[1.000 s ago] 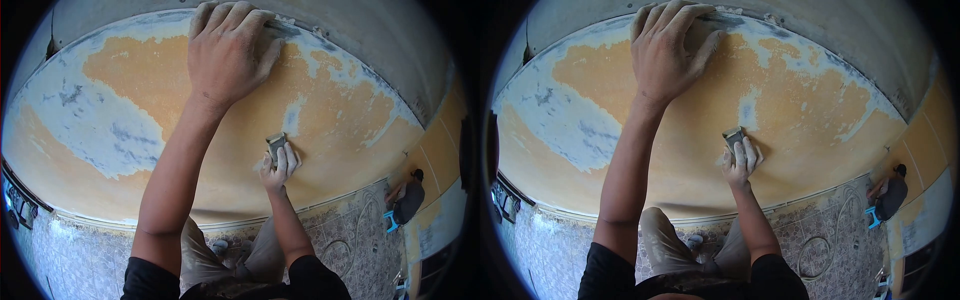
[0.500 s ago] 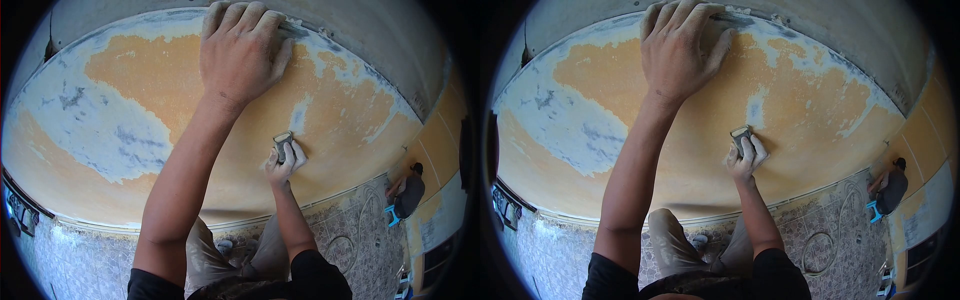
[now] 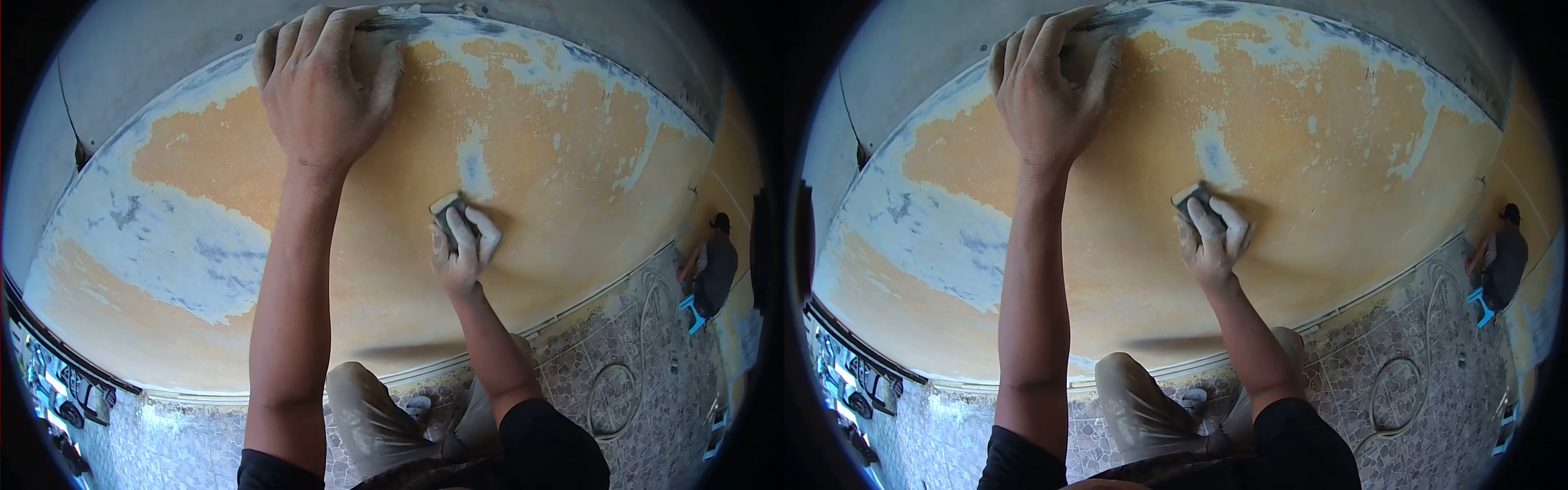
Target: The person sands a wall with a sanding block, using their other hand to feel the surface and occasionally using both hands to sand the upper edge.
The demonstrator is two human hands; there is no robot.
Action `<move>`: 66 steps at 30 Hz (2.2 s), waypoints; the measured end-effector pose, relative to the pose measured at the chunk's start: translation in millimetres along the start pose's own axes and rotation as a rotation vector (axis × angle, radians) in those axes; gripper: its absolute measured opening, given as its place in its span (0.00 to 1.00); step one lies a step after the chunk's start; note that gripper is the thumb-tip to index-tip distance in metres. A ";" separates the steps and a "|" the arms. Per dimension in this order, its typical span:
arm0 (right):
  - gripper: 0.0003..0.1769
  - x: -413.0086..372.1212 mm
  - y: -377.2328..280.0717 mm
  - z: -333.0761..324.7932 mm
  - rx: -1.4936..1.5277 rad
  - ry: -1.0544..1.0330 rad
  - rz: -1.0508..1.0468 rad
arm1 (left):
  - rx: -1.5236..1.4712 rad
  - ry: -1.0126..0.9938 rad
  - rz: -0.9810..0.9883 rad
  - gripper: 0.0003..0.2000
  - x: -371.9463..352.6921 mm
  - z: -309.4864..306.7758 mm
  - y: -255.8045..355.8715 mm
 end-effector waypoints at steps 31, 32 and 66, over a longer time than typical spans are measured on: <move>0.24 -50.4 3.2 -6.6 0.093 -0.071 0.037 | 0.132 -0.228 0.146 0.27 3.1 -7.6 -9.6; 0.24 -58.1 -2.1 -12.8 0.089 -0.124 -0.006 | 0.127 -0.235 0.146 0.27 2.3 -9.2 -15.2; 0.40 -84.4 -16.1 -27.3 0.105 -0.473 -0.129 | 0.209 -0.677 -0.299 0.44 -495.7 -142.1 79.3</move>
Point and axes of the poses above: each hand's wrist, its own x-axis towards the middle knuckle, its own z-axis out of the palm, y = z × x, the point moved 4 cm from there along x, towards the middle knuckle, and after that the axes turned 2 degrees about x, right-handed, at the moved point
